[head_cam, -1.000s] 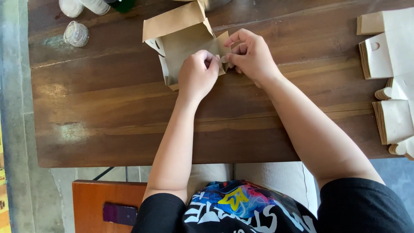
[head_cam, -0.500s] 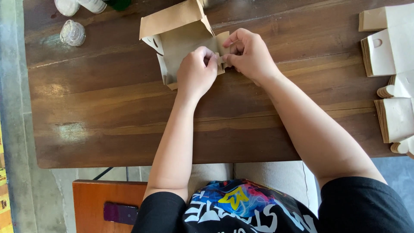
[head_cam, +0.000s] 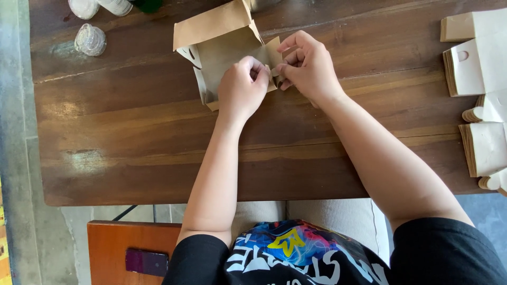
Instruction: The person assembles a flat cardboard box by folding and interlocking its side flaps and tabs. They then place the finished box aside and pick up a small plastic container from the table.
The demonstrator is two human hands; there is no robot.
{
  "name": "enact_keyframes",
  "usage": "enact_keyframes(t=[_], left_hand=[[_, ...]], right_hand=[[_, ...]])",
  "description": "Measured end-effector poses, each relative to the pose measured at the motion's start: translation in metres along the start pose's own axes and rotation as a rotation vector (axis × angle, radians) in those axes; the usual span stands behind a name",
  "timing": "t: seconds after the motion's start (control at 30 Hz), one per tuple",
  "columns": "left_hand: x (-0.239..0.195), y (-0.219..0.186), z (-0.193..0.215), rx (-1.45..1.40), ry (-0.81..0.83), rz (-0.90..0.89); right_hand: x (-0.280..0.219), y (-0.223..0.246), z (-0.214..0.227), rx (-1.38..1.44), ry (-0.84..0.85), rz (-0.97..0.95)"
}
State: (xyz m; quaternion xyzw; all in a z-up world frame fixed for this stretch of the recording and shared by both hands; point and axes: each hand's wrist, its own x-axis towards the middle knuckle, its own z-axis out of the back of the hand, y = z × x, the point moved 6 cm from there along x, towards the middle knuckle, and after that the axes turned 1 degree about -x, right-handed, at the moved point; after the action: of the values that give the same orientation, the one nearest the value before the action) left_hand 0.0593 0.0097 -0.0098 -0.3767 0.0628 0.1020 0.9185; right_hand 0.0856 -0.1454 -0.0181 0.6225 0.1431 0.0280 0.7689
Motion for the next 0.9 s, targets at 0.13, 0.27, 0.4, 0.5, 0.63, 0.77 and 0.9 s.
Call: enact_keyframes(t=[0.13,0.27,0.4,0.5,0.63,0.77,0.9], left_hand=[[0.000,0.000,0.000,0.006,0.005,0.002],[0.000,0.000,0.000,0.016,0.005,0.005],[0.000,-0.002,0.001,0.024,0.014,0.014],[0.000,-0.003,0.001,-0.001,0.016,-0.005],[-0.001,-0.002,0.001,0.005,0.025,0.009],[0.000,-0.001,0.000,0.005,0.015,-0.009],[0.003,0.002,-0.002,0.007,0.013,-0.017]], right_hand=[[0.000,-0.001,0.001,-0.060,0.021,-0.018],[0.004,-0.009,-0.001,0.060,0.029,-0.063],[0.005,-0.009,-0.001,0.060,0.031,-0.086],[0.005,-0.008,-0.001,0.085,0.044,-0.114],[0.007,-0.011,-0.002,0.074,0.048,-0.110],[0.003,-0.005,-0.002,0.006,0.053,-0.111],[-0.002,0.006,-0.001,-0.200,0.051,-0.099]])
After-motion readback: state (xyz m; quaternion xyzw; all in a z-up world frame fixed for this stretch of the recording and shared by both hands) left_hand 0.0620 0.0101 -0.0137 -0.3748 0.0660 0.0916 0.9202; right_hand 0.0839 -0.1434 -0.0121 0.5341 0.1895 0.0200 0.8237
